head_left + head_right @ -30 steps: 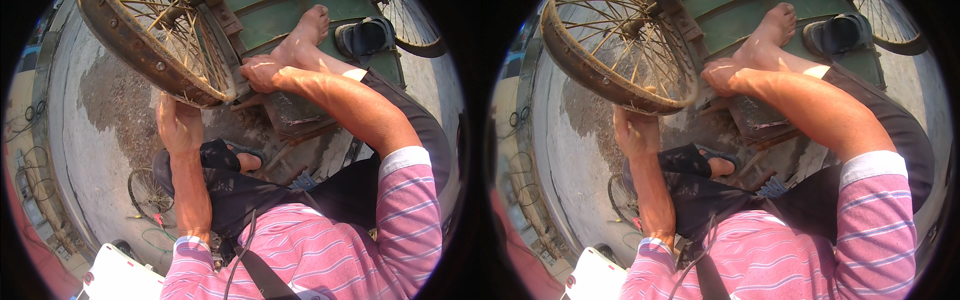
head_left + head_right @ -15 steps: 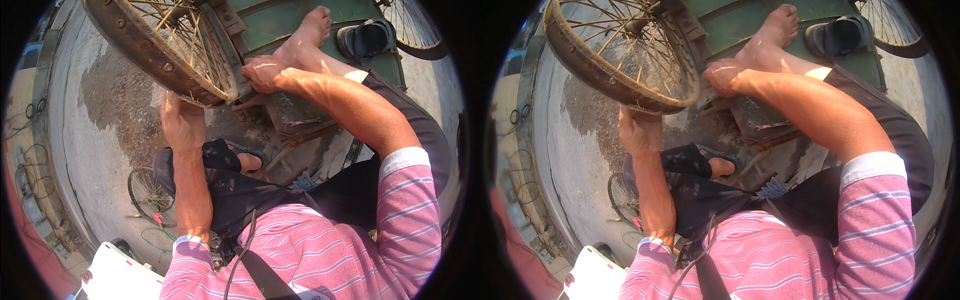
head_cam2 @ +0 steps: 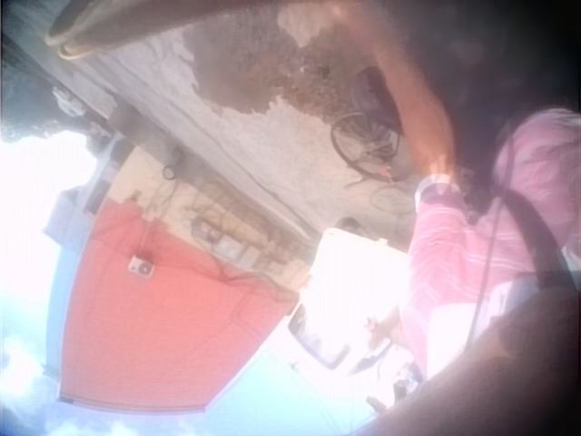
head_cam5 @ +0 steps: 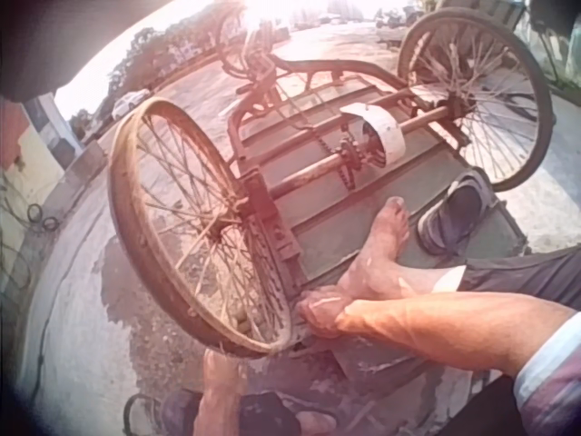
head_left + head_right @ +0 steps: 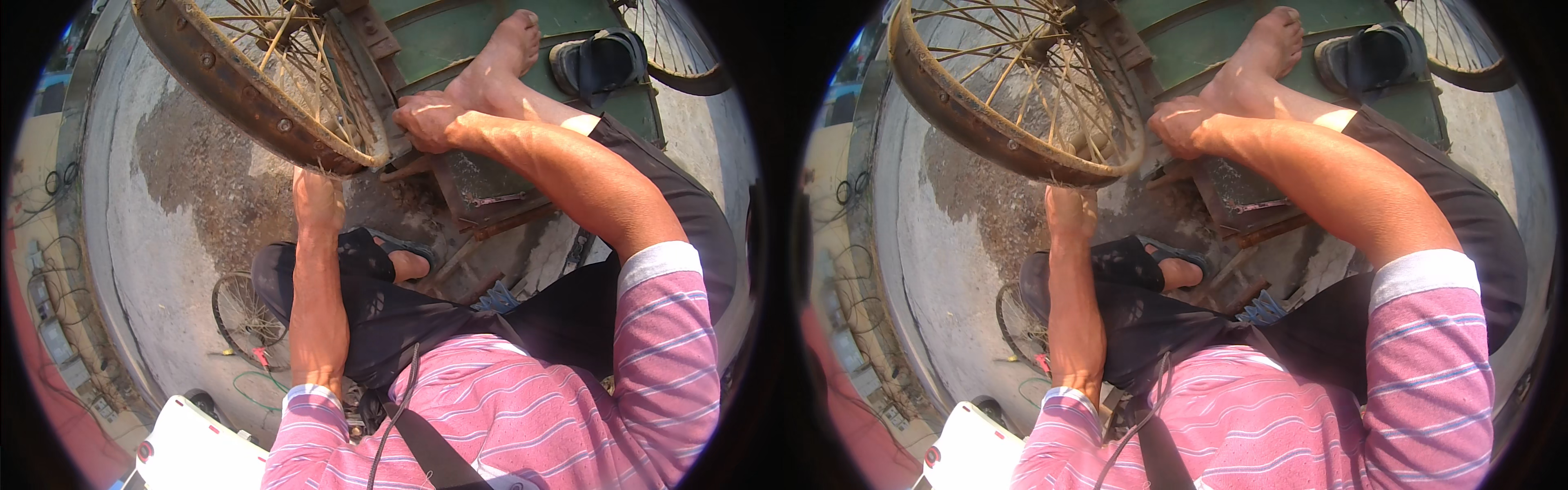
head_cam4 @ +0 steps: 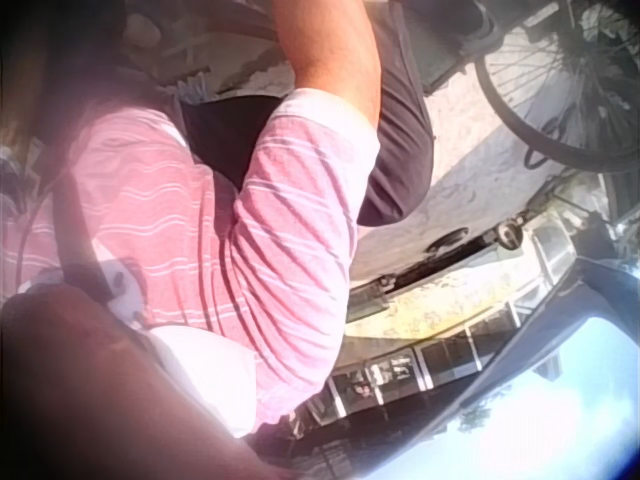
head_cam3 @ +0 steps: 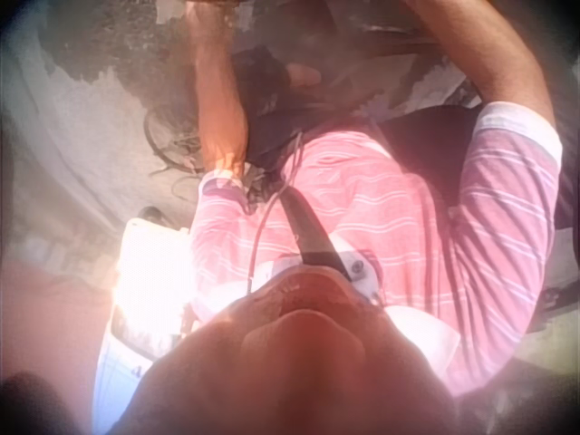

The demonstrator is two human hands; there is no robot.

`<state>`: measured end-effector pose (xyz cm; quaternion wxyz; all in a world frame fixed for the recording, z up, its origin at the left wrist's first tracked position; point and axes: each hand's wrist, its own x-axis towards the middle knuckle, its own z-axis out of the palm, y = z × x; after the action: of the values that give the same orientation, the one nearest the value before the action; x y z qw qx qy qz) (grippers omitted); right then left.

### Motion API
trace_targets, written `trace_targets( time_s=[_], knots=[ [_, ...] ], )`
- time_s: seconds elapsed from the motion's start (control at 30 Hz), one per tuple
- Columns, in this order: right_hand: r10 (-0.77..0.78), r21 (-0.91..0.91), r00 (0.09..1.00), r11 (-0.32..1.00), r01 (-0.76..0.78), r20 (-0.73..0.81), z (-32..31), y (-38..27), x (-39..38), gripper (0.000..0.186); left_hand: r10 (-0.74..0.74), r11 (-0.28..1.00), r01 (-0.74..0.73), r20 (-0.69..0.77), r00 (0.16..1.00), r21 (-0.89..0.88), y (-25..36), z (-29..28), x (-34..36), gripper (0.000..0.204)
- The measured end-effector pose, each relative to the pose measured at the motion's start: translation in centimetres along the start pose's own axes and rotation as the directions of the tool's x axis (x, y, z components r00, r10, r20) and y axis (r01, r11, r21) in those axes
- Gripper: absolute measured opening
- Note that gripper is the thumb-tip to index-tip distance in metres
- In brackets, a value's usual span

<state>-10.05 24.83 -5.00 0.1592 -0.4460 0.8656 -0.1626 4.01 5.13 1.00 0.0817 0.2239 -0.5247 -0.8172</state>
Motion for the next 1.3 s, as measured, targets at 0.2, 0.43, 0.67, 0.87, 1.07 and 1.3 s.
trace_targets(
  time_s=[0.2,0.43,0.67,0.87,1.07,1.3],
  knots=[
    [0.007,-0.006,1.000,1.000,-0.008,-0.027,0.4,0.1,0.0,0.016,-0.025,0.999,0.022,0.112,0.993,0.028,-0.1,-0.2,0.0,0.040],
    [-0.006,-0.004,0.999,1.000,0.006,-0.045,0.7,0.3,0.1,0.016,0.012,0.990,0.003,0.105,0.994,-0.142,1.3,-1.2,-0.3,0.042],
    [0.008,0.009,1.000,1.000,-0.008,-0.023,-0.1,-0.1,-0.1,0.016,0.191,0.915,-0.086,0.236,0.953,-0.394,5.7,0.2,-1.8,0.048],
    [0.020,0.012,1.000,1.000,-0.020,-0.007,-0.2,-0.3,0.0,0.017,0.210,0.963,-0.186,0.110,0.971,-0.197,5.2,-2.5,-0.2,0.040],
    [0.003,0.007,1.000,1.000,-0.004,0.007,-0.4,-0.2,0.0,0.020,0.128,0.990,-0.130,0.046,0.991,0.061,0.2,-3.5,1.2,0.041],
    [0.029,0.011,0.999,1.000,-0.029,0.027,-0.6,-0.4,-0.1,0.020,0.059,0.852,-0.122,0.138,0.989,0.509,-0.3,-1.9,0.7,0.052]
  ],
)
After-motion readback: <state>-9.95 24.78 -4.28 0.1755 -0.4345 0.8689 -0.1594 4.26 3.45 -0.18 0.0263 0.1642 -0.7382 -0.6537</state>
